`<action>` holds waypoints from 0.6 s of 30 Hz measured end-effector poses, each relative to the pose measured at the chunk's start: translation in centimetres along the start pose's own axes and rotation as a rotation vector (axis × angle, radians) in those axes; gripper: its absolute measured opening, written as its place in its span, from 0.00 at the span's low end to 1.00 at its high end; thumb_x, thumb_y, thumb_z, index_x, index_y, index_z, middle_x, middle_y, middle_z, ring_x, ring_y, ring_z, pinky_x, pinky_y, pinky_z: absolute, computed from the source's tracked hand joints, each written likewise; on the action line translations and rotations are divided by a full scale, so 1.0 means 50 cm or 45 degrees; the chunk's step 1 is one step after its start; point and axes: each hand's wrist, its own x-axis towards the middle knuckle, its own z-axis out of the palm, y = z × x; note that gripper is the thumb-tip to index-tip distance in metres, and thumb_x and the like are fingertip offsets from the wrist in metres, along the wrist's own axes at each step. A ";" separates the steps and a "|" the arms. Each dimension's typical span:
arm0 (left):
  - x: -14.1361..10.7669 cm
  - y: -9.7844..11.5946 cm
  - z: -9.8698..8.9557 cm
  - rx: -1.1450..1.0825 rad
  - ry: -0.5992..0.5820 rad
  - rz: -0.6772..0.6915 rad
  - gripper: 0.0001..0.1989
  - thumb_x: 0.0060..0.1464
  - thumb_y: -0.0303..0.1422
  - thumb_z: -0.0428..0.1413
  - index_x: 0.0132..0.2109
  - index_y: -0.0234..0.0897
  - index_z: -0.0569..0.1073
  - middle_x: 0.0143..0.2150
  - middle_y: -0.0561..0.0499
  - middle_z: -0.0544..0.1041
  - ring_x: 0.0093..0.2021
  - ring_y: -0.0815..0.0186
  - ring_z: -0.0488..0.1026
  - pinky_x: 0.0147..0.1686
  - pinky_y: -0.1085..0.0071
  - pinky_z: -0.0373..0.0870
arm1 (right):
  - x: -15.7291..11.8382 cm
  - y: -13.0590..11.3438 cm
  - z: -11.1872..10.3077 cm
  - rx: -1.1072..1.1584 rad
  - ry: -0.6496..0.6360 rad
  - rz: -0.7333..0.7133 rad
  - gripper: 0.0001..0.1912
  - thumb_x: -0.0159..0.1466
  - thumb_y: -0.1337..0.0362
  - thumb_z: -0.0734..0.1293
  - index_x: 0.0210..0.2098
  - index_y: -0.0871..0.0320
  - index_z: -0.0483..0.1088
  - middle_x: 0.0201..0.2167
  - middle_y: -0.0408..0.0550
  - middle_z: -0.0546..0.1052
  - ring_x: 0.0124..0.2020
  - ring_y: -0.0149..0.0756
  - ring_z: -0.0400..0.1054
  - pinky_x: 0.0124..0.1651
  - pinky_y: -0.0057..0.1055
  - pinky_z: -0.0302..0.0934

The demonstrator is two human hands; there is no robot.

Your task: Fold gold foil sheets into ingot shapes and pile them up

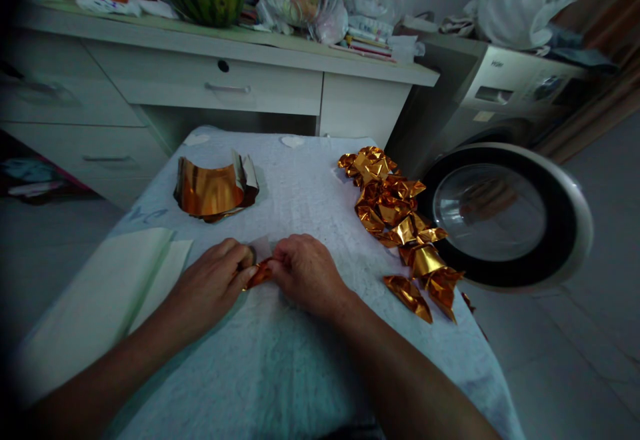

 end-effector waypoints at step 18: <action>0.001 0.000 -0.003 0.035 -0.019 0.001 0.07 0.61 0.30 0.46 0.33 0.39 0.62 0.35 0.50 0.65 0.37 0.60 0.66 0.38 0.64 0.62 | -0.001 0.005 0.000 -0.001 -0.002 0.018 0.12 0.61 0.71 0.67 0.23 0.58 0.63 0.23 0.39 0.66 0.27 0.28 0.59 0.33 0.27 0.50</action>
